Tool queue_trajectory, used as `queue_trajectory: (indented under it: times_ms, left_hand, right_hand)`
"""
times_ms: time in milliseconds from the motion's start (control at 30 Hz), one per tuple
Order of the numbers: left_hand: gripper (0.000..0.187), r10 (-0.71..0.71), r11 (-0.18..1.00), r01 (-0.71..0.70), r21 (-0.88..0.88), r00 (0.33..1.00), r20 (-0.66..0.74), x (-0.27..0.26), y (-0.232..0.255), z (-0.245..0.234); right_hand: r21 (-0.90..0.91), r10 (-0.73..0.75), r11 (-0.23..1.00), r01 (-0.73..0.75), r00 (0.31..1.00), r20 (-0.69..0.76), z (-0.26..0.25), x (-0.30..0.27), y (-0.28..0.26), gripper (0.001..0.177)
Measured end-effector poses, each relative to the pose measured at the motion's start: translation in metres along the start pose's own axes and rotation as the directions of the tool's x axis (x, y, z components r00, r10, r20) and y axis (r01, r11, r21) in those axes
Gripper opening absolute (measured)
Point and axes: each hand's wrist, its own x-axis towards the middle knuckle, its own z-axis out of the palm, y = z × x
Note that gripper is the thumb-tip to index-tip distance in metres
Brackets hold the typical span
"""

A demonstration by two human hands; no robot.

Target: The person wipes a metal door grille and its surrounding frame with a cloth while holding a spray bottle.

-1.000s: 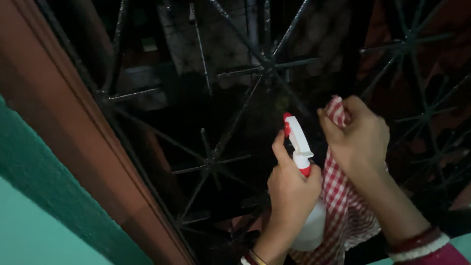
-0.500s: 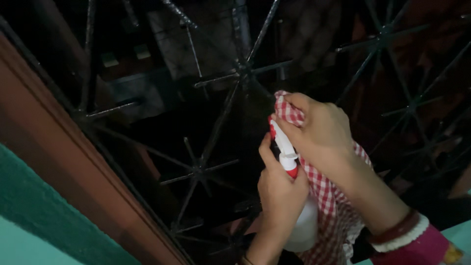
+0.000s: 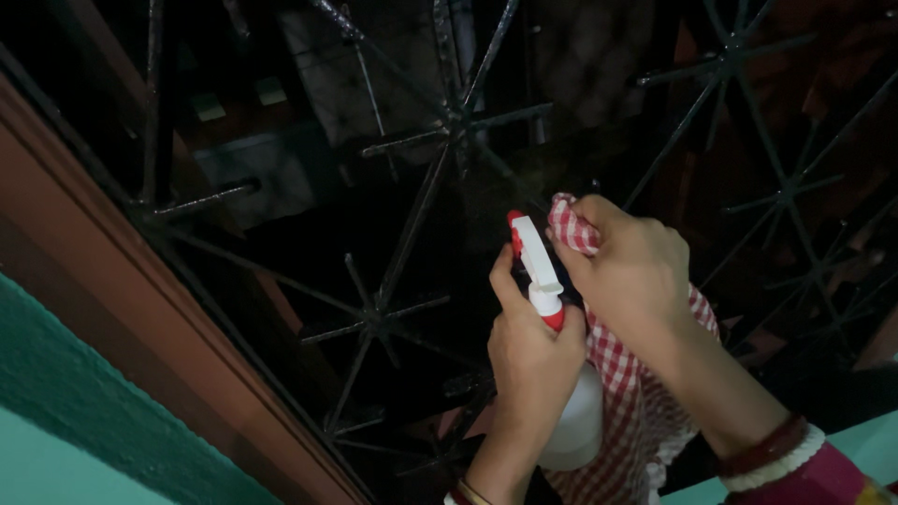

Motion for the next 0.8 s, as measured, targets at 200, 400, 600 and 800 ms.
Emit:
queue_trajectory:
  times_ms: [200, 400, 600, 800]
  left_hand:
    - [0.086, -0.084, 0.996, 0.083, 0.034, 0.996, 0.018, 0.001, 0.001, 0.0]
    - [0.086, 0.003, 1.0, -0.003, 0.004, 1.0, -0.021, 0.001, -0.008, 0.004]
    - [0.087, -0.064, 0.998, 0.064, 0.029, 0.998, 0.012, 0.001, -0.005, 0.003]
    - [0.087, -0.137, 0.99, 0.136, 0.023, 0.989, 0.052, 0.003, 0.003, -0.001]
  right_hand:
    - [0.061, 0.075, 0.995, -0.079, 0.994, 0.075, -0.005, 0.014, -0.009, 0.035]
    - [0.093, -0.116, 0.988, 0.124, 0.99, -0.082, 0.001, 0.026, -0.024, 0.036]
    - [0.071, 0.052, 0.996, -0.057, 0.996, 0.077, -0.007, 0.015, -0.013, 0.037]
    - [0.133, 0.013, 0.991, -0.024, 0.997, 0.08, -0.011, 0.004, 0.009, 0.04]
